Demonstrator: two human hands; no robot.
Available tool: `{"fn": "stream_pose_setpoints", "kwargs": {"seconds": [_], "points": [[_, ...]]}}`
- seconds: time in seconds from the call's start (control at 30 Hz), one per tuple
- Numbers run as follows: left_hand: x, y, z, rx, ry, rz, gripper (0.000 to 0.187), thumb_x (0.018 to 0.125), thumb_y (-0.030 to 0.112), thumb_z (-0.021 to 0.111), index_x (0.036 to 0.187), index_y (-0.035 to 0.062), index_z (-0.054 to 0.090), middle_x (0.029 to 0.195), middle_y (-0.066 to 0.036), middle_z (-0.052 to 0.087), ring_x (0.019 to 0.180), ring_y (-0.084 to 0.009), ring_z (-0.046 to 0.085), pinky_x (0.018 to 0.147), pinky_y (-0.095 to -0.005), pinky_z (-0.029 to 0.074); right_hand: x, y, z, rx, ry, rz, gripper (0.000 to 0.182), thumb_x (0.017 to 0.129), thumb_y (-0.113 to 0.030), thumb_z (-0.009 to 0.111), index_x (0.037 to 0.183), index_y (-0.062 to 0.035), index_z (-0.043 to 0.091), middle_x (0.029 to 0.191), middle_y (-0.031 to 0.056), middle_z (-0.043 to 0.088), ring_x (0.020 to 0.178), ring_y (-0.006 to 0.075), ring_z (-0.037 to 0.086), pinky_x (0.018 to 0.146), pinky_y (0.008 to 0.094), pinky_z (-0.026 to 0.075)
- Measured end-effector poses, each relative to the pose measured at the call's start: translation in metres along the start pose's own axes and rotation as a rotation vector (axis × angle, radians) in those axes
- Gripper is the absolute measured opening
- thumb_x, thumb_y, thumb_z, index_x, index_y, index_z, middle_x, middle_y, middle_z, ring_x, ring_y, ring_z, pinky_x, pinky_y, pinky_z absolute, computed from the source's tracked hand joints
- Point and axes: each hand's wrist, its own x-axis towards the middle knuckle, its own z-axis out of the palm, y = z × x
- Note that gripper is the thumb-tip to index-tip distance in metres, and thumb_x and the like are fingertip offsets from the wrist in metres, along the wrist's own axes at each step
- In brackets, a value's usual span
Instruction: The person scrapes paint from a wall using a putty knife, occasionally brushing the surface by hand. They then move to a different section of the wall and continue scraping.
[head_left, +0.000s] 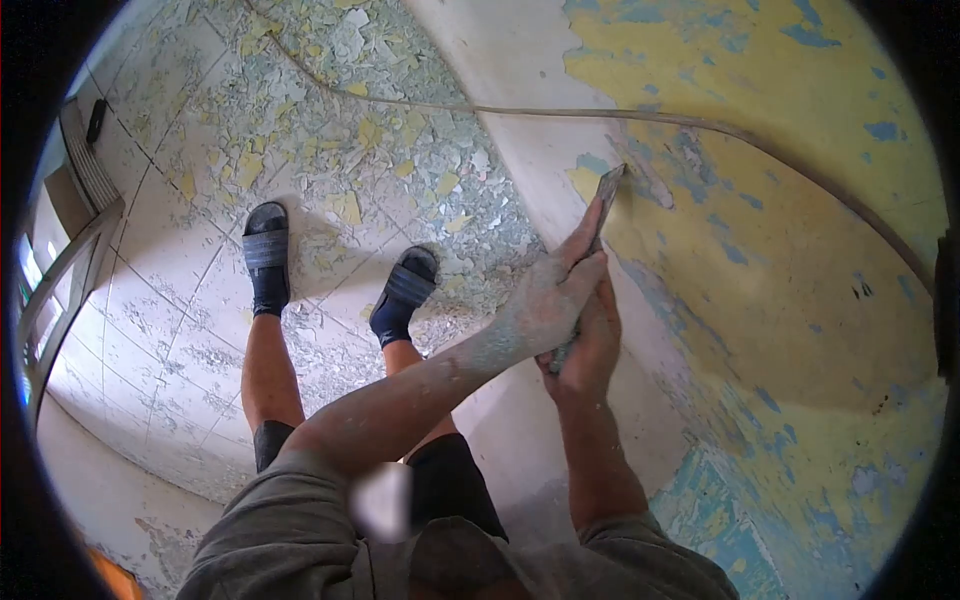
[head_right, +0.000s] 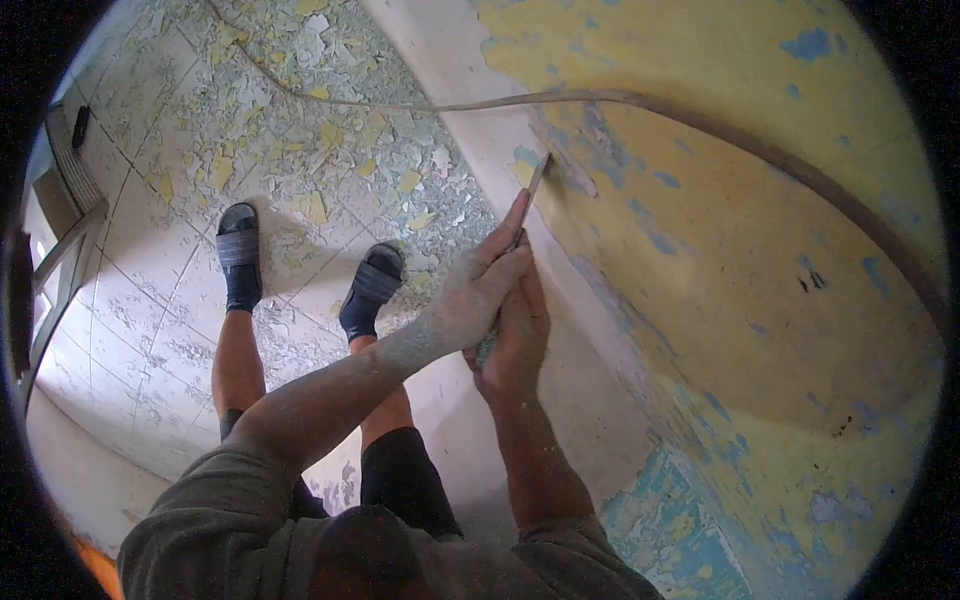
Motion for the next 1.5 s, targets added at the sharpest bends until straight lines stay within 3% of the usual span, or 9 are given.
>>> {"fn": "stream_pose_setpoints", "kwargs": {"seconds": [0.07, 0.2, 0.6, 0.73, 0.97, 1.13, 1.33, 1.4, 1.5], "points": [[-0.005, -0.006, -0.004, -0.02, -0.031, -0.163, 0.061, 0.103, 0.026, 0.041, 0.157, 0.0077, 0.02, 0.149, -0.022, 0.043, 0.14, -0.0273, 0.039, 0.113, -0.0303, 0.027, 0.007, 0.009, 0.003, -0.167, 0.185, 0.104, 0.04, 0.105, -0.03, 0.036, 0.133, -0.0066, 0.051, 0.086, 0.0025, 0.061, 0.045, 0.0083, 0.047, 0.039, 0.0221, 0.04], [-0.014, -0.009, 0.016, 0.076, 0.087, 0.12, 0.061, 0.103, 0.028, 0.041, 0.156, 0.0058, 0.021, 0.145, -0.025, 0.047, 0.138, -0.0274, 0.043, 0.111, -0.0333, 0.032, -0.023, -0.002, 0.023, -0.129, 0.363, -0.055, 0.042, 0.105, -0.031, 0.035, 0.137, -0.0078, 0.05, 0.085, 0.0016, 0.063, 0.055, 0.0087, 0.056, 0.04, 0.0218, 0.042], [0.008, -0.021, 0.013, 0.195, 0.129, 0.205, 0.066, 0.102, 0.032, 0.041, 0.157, 0.0051, 0.017, 0.126, -0.021, 0.06, 0.117, -0.0267, 0.057, 0.104, -0.0338, 0.04, 0.034, 0.007, -0.002, -0.091, 0.127, -0.003, 0.04, 0.105, -0.028, 0.04, 0.134, -0.0038, 0.053, 0.085, 0.0012, 0.062, 0.054, 0.0065, 0.054, 0.039, 0.0217, 0.038], [0.056, 0.003, -0.034, -0.094, 0.177, -0.269, 0.067, 0.102, 0.029, 0.039, 0.158, 0.0057, 0.012, 0.096, -0.013, 0.065, 0.093, -0.022, 0.063, 0.091, -0.0294, 0.048, 0.064, 0.004, 0.006, -0.189, 0.063, 0.056, 0.04, 0.105, -0.028, 0.039, 0.133, -0.0044, 0.055, 0.083, 0.0, 0.06, 0.053, 0.0061, 0.051, 0.038, 0.0218, 0.036], [0.019, -0.019, -0.007, 0.451, 0.171, 0.328, 0.066, 0.102, 0.028, 0.038, 0.157, 0.0039, 0.013, 0.104, -0.019, 0.066, 0.1, -0.0302, 0.065, 0.088, -0.0314, 0.05, 0.001, 0.013, 0.024, -0.013, 0.274, -0.153, 0.036, 0.104, -0.031, 0.043, 0.132, -0.0116, 0.056, 0.082, -0.0026, 0.058, 0.062, 0.0037, 0.053, 0.039, 0.0223, 0.033], [0.03, 0.037, -0.033, 0.046, 0.084, -0.267, 0.066, 0.101, 0.03, 0.039, 0.157, 0.0044, 0.015, 0.104, -0.018, 0.067, 0.1, -0.0296, 0.065, 0.089, -0.0304, 0.049, 0.039, -0.004, 0.022, -0.26, 0.132, 0.09, 0.046, 0.105, -0.03, 0.042, 0.143, -0.0041, 0.046, 0.091, 0.0001, 0.061, 0.067, 0.004, 0.054, 0.044, 0.0225, 0.038], [0.012, 0.012, -0.007, 0.47, 0.132, 0.427, 0.063, 0.104, 0.029, 0.038, 0.157, 0.0046, 0.016, 0.093, -0.013, 0.065, 0.095, -0.0247, 0.065, 0.092, -0.032, 0.05, 0.002, -0.004, 0.016, -0.082, 0.094, -0.084, 0.048, 0.105, -0.032, 0.039, 0.143, -0.0029, 0.045, 0.096, 0.001, 0.062, 0.072, 0.0047, 0.054, 0.046, 0.028, 0.041], [0.023, 0.057, -0.024, 0.09, 0.071, -0.214, 0.063, 0.104, 0.03, 0.037, 0.157, 0.005, 0.016, 0.092, -0.013, 0.065, 0.094, -0.0235, 0.066, 0.092, -0.0322, 0.05, 0.03, -0.016, 0.034, -0.171, 0.115, -0.005, 0.048, 0.105, -0.03, 0.037, 0.145, -0.0032, 0.043, 0.095, 0.002, 0.062, 0.069, 0.0052, 0.054, 0.044, 0.0269, 0.04], [0.024, 0.052, -0.032, 0.156, 0.094, -0.119, 0.066, 0.104, 0.036, 0.036, 0.158, 0.0064, 0.014, 0.091, -0.012, 0.065, 0.092, -0.022, 0.065, 0.088, -0.0314, 0.05, 0.038, -0.007, 0.038, -0.216, 0.13, -0.001, 0.046, 0.105, -0.028, 0.037, 0.145, -0.0063, 0.043, 0.092, 0.0023, 0.062, 0.063, 0.0058, 0.053, 0.041, 0.0242, 0.037]]}}
